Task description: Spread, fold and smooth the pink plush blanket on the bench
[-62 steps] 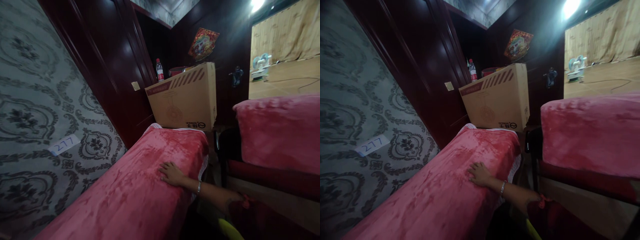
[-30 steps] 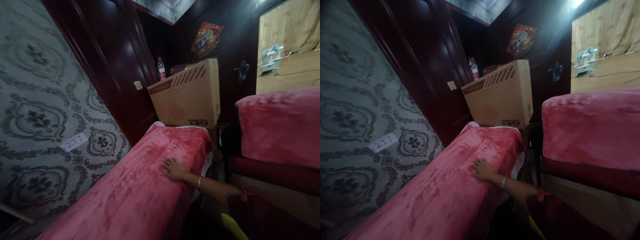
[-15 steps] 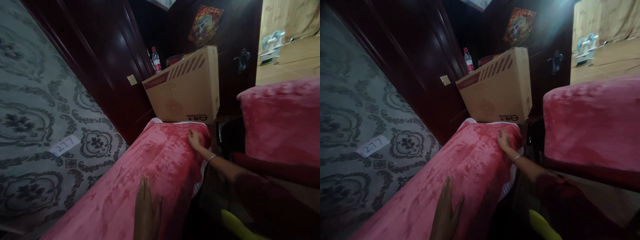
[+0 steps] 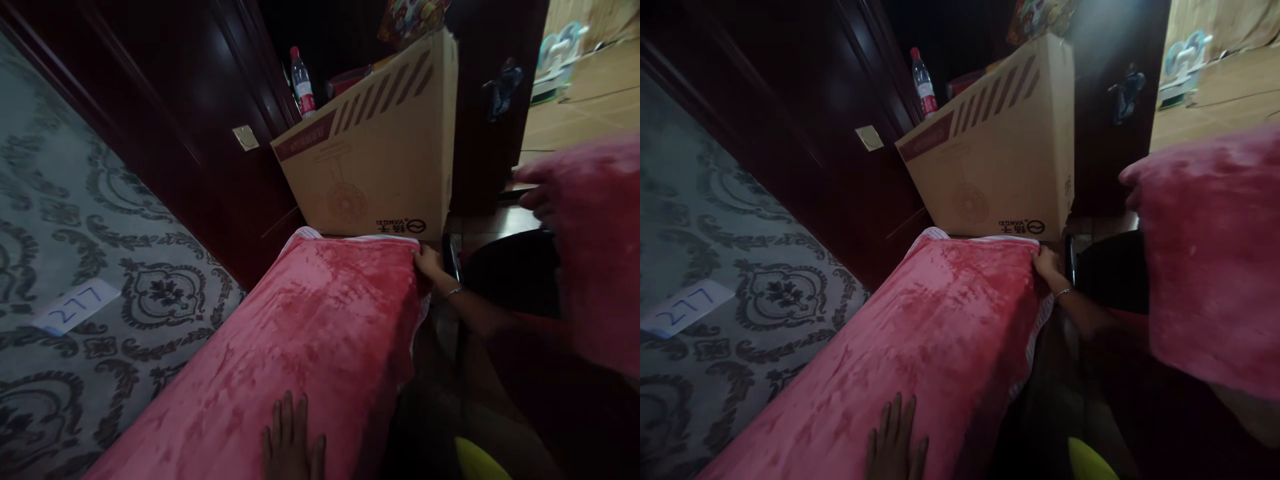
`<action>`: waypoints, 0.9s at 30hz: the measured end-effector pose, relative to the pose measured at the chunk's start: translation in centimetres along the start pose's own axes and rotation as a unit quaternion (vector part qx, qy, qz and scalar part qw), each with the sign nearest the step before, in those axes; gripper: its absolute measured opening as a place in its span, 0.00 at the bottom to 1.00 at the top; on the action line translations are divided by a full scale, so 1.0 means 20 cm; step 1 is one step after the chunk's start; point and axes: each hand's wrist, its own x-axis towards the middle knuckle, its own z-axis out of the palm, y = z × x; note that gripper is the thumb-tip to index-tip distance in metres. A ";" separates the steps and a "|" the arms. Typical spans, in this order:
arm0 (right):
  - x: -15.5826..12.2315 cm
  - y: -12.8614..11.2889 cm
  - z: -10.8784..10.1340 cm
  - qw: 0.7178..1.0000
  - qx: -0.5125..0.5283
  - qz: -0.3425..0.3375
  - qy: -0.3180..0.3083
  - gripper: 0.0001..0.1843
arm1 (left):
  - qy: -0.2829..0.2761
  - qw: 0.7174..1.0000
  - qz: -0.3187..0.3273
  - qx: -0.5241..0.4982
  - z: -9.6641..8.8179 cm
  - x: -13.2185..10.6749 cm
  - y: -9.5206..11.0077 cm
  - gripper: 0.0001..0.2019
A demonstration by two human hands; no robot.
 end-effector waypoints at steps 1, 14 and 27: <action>0.02 0.01 0.00 1.000 -0.006 0.006 -0.002 0.19 | -0.001 1.000 0.000 0.001 0.01 0.00 0.00 0.27; -0.07 -0.08 0.00 0.992 -0.085 -0.079 0.049 0.25 | -0.021 1.000 -0.015 0.017 0.04 0.02 -0.03 0.28; -0.44 -0.34 -0.01 0.902 -0.292 -0.253 -0.193 0.32 | -0.092 0.991 -0.009 -0.095 -0.19 -0.05 0.06 0.30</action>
